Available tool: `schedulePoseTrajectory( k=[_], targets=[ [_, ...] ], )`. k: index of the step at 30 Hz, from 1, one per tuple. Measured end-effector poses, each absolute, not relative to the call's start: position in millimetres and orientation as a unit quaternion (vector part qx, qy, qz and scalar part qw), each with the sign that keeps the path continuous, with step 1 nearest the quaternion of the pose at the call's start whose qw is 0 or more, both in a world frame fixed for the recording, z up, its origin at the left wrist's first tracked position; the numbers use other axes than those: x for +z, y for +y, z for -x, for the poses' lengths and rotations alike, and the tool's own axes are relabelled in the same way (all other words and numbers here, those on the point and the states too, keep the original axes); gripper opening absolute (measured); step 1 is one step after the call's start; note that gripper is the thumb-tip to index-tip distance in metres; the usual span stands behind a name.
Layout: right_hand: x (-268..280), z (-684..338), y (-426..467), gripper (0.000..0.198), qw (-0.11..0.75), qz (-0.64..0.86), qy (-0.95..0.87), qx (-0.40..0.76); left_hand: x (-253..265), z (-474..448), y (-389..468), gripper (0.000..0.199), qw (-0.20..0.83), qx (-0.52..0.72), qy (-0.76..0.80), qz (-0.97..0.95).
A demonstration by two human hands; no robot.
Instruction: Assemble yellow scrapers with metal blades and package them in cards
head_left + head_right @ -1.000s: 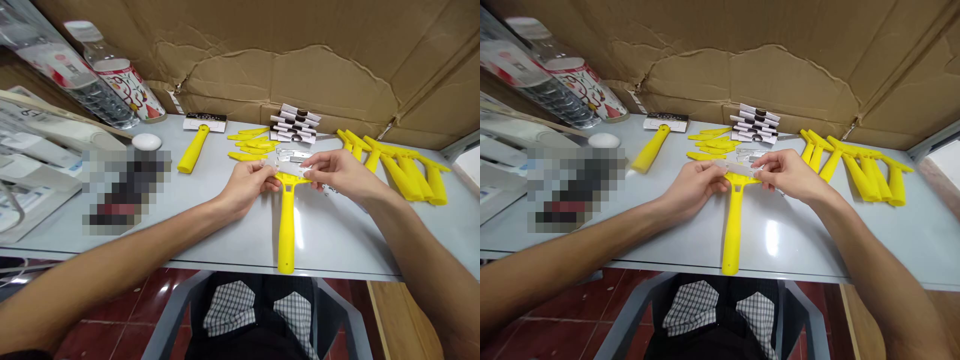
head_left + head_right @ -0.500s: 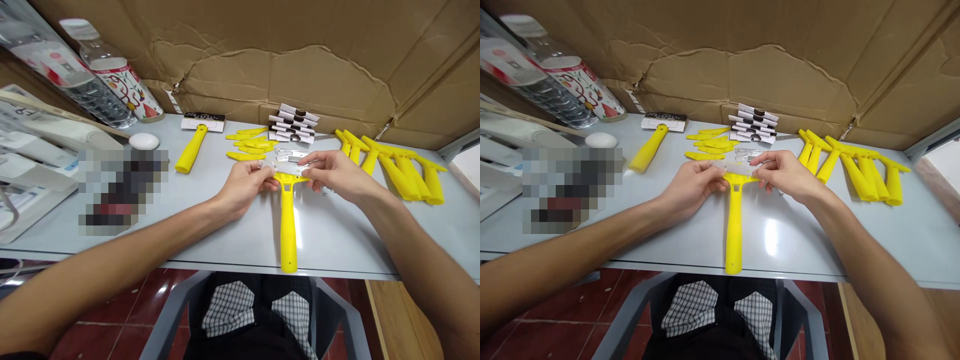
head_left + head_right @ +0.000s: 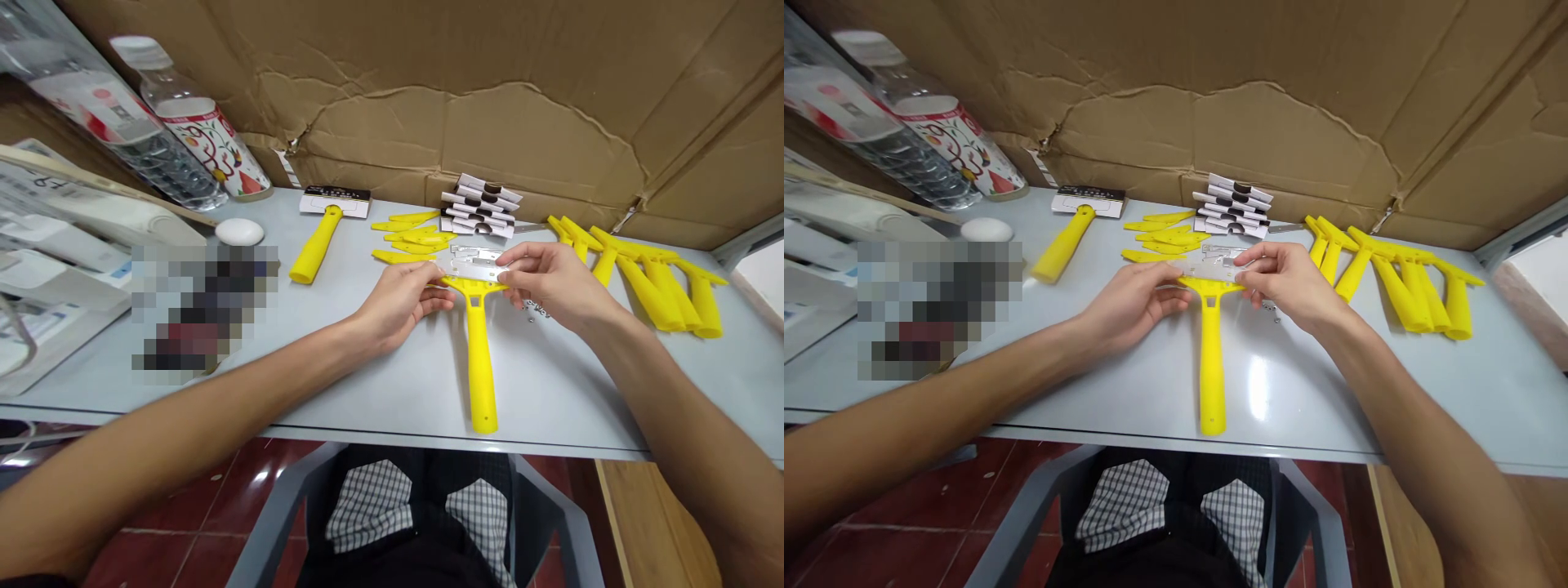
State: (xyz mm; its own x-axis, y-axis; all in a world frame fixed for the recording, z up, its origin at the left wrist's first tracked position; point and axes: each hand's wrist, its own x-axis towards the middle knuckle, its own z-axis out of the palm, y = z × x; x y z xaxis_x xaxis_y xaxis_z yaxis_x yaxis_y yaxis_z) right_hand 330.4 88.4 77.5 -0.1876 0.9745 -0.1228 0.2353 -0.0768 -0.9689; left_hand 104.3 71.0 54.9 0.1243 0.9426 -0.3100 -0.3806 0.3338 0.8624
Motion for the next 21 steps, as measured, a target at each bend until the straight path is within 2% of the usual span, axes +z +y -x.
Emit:
schedulePoseTrajectory(
  k=[15,21],
  targets=[
    [78.5,-331.4,91.0,0.020,0.394,0.521,-0.545,0.525,51.0,-101.7,75.7,0.016,0.680,0.504,0.429,-0.314],
    [75.6,-330.2,89.8,0.023,0.378,0.532,-0.564,0.507,53.0,-102.7,76.2,0.016,0.681,0.516,0.428,-0.294]
  ],
)
